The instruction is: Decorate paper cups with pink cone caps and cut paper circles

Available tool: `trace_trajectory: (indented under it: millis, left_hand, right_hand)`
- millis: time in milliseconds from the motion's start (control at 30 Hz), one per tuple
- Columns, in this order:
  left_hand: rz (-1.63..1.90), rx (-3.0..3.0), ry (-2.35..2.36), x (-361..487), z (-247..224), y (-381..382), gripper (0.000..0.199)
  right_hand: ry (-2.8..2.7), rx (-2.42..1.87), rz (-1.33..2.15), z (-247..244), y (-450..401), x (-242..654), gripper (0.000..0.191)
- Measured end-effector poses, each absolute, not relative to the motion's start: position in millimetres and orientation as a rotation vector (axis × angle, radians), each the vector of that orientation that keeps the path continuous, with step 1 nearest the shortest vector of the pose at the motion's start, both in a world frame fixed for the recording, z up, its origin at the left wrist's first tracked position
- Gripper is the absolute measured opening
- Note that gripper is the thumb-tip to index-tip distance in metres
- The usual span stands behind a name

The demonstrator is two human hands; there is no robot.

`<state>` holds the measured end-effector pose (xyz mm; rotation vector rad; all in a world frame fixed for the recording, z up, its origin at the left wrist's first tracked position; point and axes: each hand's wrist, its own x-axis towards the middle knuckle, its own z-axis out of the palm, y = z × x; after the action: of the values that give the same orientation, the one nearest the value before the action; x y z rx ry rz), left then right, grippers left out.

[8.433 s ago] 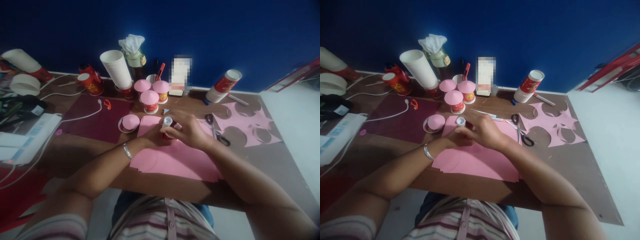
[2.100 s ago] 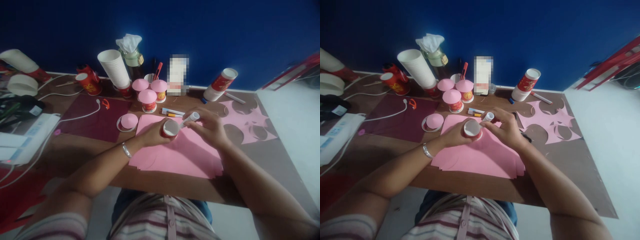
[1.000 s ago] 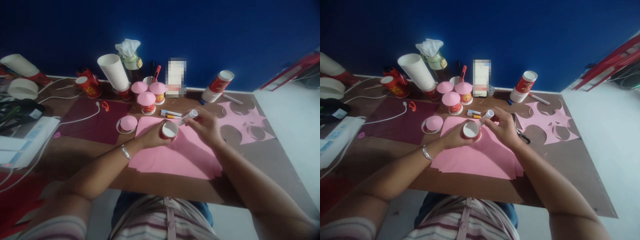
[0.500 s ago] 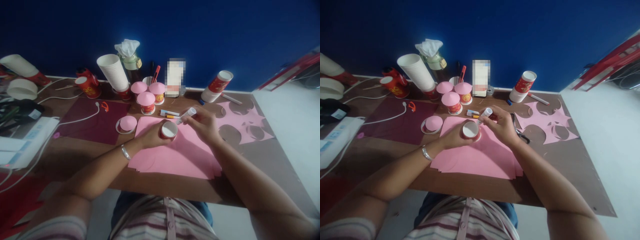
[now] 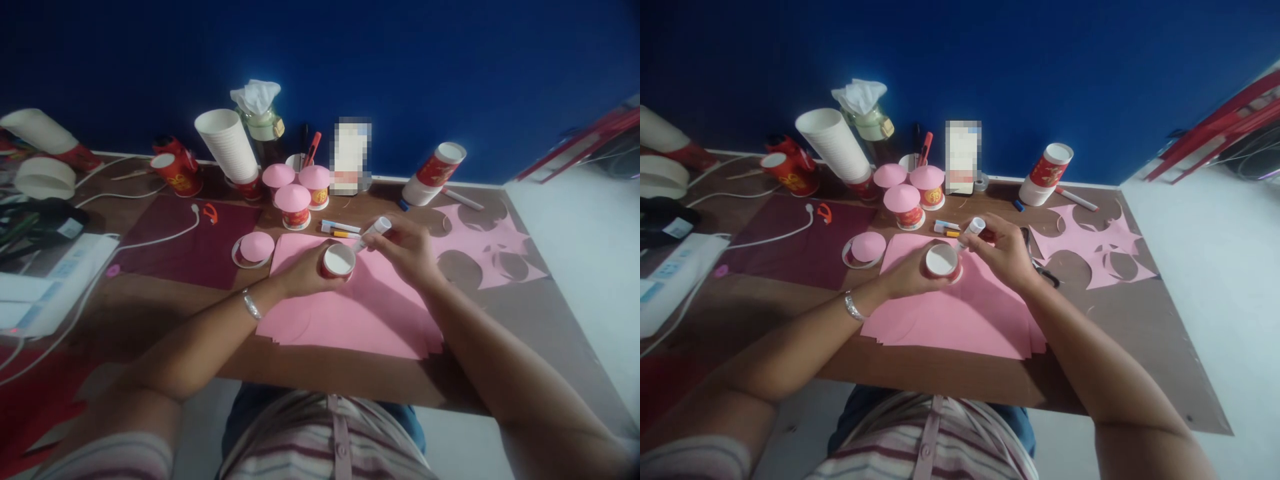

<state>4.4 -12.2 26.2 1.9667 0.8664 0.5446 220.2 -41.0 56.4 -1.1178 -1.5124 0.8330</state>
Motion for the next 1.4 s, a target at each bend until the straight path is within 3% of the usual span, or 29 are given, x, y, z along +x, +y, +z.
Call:
trace_trajectory:
  millis: [233,400,533,800,967,1133,1400]
  left_hand:
    - [0.473,1.957,0.993,2.1,26.0,-15.6,0.054]
    - [0.485,1.956,0.965,1.9,24.8,-14.7,0.051]
    - [0.506,1.954,0.92,2.1,22.0,-12.8,0.047]
    - [0.498,1.966,0.836,-3.5,15.6,-9.5,0.068]
    - [0.472,1.828,0.72,-9.3,10.8,-6.2,0.082]
    - [0.689,1.498,0.484,-9.5,9.6,-3.1,0.069]
    - [0.909,1.384,0.872,3.4,6.2,2.1,0.044]
  right_hand:
    - [-1.698,-1.045,0.676,59.9,-49.0,219.8,0.018]
    - [-1.677,-1.1,0.675,58.2,-47.1,223.9,0.021]
    - [-1.494,-1.125,0.857,47.5,-41.2,227.0,0.025]
    - [-0.941,-1.027,1.21,19.7,-25.2,225.9,0.042]
    - [-0.874,-0.996,1.324,13.5,-27.9,217.5,0.041]
    - [-0.923,-0.928,1.422,11.5,-33.5,210.9,0.029]
    - [-1.091,-1.034,1.383,12.7,-30.3,196.9,0.04]
